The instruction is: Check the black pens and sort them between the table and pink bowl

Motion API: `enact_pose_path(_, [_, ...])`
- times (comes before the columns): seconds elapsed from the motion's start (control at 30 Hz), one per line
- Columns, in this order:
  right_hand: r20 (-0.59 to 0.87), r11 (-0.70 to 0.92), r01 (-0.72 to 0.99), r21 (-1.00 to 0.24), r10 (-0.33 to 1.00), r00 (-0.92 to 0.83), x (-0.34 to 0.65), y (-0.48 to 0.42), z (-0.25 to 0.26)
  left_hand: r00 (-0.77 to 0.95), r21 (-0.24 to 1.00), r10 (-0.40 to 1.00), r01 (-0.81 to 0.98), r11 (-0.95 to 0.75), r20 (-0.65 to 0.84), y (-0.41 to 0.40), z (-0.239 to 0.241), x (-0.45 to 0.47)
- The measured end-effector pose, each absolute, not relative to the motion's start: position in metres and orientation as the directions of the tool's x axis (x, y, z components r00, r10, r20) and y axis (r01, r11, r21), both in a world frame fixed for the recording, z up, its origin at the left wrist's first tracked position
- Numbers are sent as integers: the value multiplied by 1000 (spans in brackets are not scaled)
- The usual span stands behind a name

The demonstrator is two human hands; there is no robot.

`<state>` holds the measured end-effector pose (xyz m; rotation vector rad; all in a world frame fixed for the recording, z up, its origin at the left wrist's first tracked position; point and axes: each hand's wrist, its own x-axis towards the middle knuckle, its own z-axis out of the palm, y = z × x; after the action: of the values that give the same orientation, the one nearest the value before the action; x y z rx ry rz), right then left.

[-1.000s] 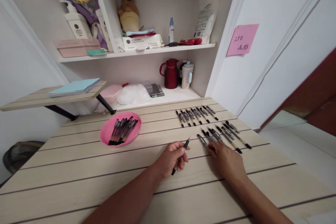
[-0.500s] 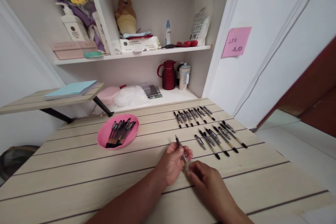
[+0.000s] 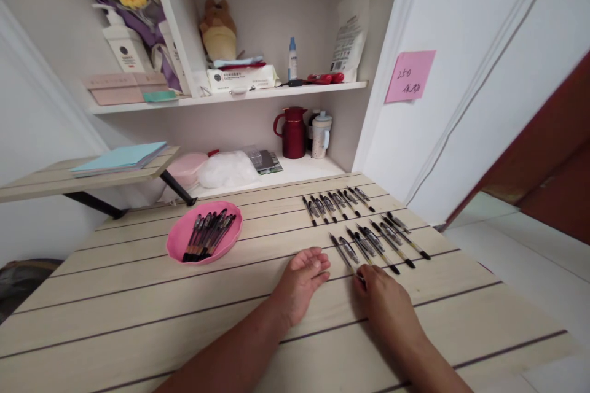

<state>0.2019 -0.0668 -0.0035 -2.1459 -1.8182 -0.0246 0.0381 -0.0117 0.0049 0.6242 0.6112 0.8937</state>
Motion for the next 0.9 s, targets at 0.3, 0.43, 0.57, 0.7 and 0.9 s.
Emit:
enact_pose_path(0.3, [236,-179,966,-188,946,221,202,-63,-10,501,733,842,-495,467,-199,-11,4,38])
enact_pose_path(0.43, [268,-162,966,-199,939,213,202,-64,-10,505,737,840,-487,469,-200,-11,3,37])
enact_pose_path(0.57, [282,-155,965,-211,936,212,203,-65,-11,501,739,842,-486,466,-201,-11,3,38])
enact_pose_path(0.7, [276,-153,961,-230,937,216,204,-66,-11,489,744,847,-482,462,-209,-12,5,38])
enact_pose_path(0.9, [277,-137,962,-237,939,202,205,-67,-13,498,743,846,-489,457,-193,-12,5,37])
